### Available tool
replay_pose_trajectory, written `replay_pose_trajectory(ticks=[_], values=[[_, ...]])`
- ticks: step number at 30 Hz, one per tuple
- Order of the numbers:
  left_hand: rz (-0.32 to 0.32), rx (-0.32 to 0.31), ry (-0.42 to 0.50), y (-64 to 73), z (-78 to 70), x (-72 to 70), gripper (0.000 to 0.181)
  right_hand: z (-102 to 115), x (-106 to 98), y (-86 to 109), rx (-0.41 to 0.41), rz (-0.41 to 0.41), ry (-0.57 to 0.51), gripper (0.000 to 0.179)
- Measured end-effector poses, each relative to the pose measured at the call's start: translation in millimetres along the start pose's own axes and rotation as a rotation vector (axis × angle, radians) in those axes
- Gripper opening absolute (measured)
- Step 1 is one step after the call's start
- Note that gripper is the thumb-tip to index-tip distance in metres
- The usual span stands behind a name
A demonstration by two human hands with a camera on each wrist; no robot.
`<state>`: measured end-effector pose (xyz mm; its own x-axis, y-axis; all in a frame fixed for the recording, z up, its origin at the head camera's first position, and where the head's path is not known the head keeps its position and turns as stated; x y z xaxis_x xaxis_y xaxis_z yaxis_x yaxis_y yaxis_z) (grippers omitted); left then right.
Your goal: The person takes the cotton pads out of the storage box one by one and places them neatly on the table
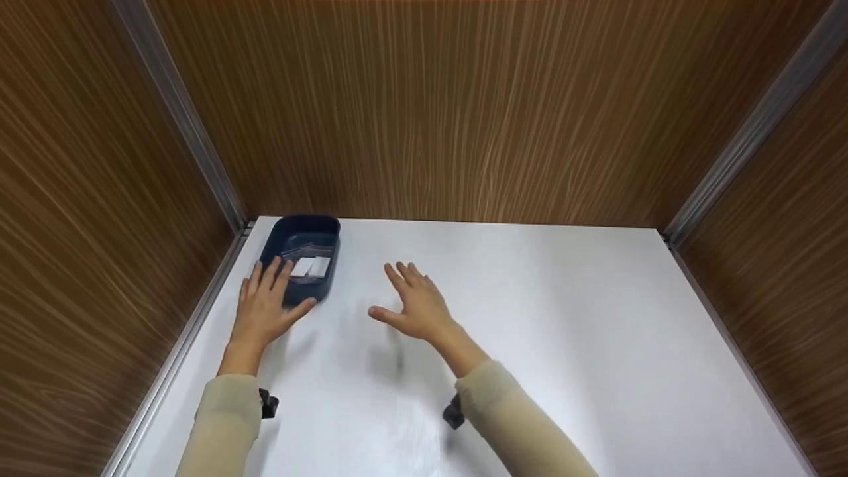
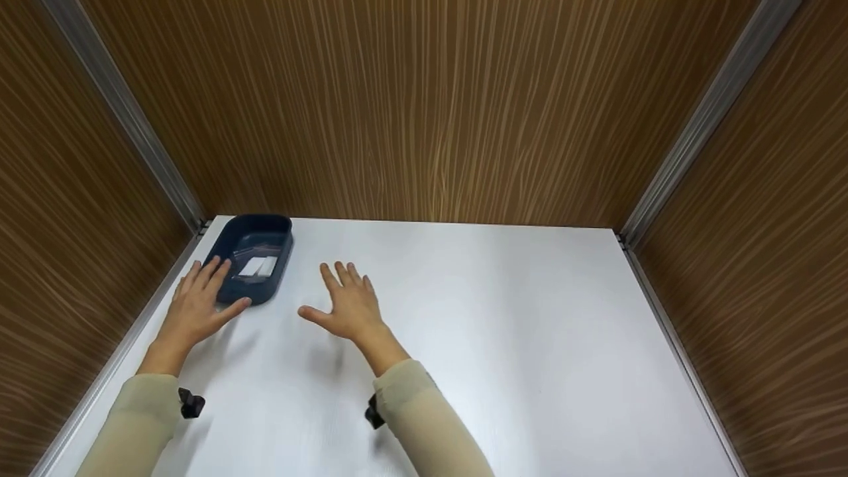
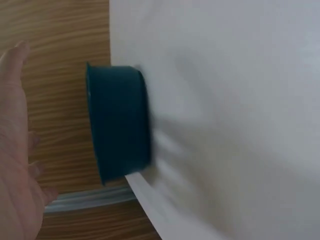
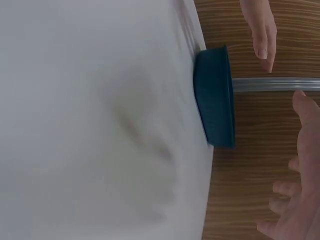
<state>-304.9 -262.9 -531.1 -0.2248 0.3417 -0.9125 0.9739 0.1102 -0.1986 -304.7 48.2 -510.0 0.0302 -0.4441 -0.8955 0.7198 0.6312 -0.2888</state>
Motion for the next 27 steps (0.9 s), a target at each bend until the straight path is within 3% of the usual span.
replay_pose_trajectory(ticks=[6,10,20,27], values=[[-0.047,0.001,0.006,0.0,24.1,3.1,0.098,20,26,-21.5,0.024,0.046,-0.032,0.093],[-0.053,-0.032,0.000,0.8,41.6,2.2,0.102,35,42,-37.0,0.032,0.107,-0.011,0.091],[0.116,-0.218,0.022,-0.2,67.3,-4.9,0.109,65,70,-69.5,-0.067,0.254,0.156,0.090],[0.177,-0.250,0.007,4.5,67.9,-2.7,0.109,70,85,-68.2,-0.094,0.342,0.125,0.085]])
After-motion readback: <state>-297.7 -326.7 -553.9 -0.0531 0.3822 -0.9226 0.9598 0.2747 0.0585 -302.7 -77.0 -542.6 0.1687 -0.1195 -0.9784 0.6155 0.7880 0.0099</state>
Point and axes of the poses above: each hand's wrist, its own y-axis away from the middle knuckle, its own x-axis out of the palm, z = x × y, the point moved 2 cm from there along -y, towards the middle knuckle, and after that the axes turned 14 degrees about -x, right-handed, at the moved point
